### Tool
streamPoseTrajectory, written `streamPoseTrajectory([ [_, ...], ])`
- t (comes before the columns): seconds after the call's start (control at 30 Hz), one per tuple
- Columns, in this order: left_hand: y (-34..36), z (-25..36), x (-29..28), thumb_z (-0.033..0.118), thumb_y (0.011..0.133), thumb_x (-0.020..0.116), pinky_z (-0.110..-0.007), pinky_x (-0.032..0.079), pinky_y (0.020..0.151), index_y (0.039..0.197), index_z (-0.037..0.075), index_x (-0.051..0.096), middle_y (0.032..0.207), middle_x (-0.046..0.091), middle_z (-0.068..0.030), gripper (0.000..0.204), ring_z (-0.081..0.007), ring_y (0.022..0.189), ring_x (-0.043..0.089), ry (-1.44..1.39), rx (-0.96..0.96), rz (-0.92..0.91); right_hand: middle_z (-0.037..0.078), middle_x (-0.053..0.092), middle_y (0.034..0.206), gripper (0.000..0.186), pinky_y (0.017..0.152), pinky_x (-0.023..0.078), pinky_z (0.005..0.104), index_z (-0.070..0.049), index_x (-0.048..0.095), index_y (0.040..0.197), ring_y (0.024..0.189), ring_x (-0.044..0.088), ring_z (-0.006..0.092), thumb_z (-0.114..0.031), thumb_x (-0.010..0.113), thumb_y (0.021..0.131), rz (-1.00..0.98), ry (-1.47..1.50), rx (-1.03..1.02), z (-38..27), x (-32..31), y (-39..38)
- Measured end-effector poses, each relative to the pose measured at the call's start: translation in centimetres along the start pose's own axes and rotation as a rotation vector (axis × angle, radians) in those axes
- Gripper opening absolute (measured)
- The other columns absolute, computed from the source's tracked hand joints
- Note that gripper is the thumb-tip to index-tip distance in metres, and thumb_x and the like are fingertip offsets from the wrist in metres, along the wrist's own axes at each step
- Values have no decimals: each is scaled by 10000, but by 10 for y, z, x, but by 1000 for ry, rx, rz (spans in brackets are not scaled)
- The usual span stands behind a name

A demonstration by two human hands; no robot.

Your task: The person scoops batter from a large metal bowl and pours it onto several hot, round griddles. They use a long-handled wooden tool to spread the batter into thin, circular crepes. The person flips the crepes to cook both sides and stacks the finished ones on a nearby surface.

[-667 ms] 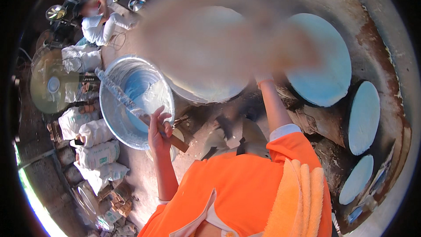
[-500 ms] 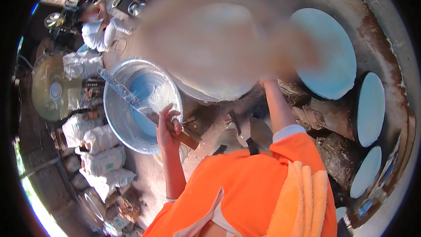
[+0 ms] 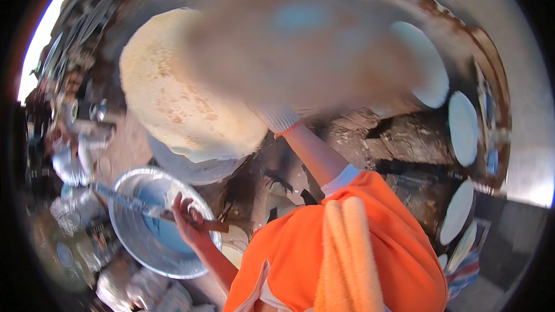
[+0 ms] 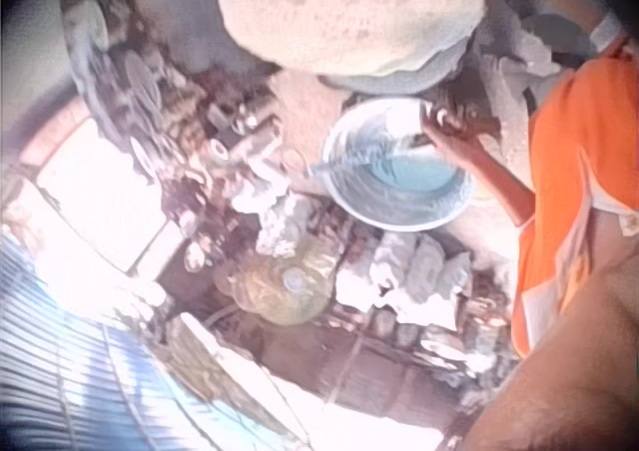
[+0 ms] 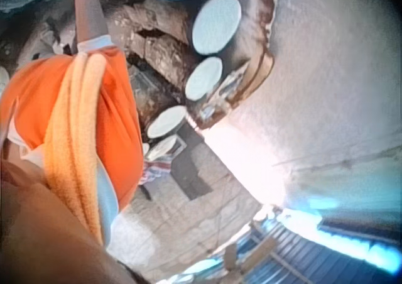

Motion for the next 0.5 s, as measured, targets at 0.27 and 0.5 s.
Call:
streamPoseTrajectory([
  [0.27, 6, -24, 95, 298, 943, 385, -170, 308, 373, 1139, 39, 527, 897, 569, -86, 354, -62, 434, 408, 105, -39, -140, 166, 639, 841, 295, 670, 469, 360, -34, 616, 933, 746, 610, 294, -304, 544, 837, 259, -16, 177, 204, -95, 48],
  [0.5, -23, -59, 203, 249, 950, 366, -176, 301, 402, 1140, 20, 527, 887, 581, -91, 338, -66, 440, 399, 219, -127, -158, 220, 612, 856, 407, 696, 461, 422, -13, 612, 877, 807, 590, 368, -408, 553, 803, 107, -245, 452, 344, -96, 61],
])
Point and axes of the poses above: each hand's wrist, its own y-axis towards the middle knuckle, its own x-axis out of the palm, z = x × y, the point moved 3 cm from there along y, towards the middle knuckle
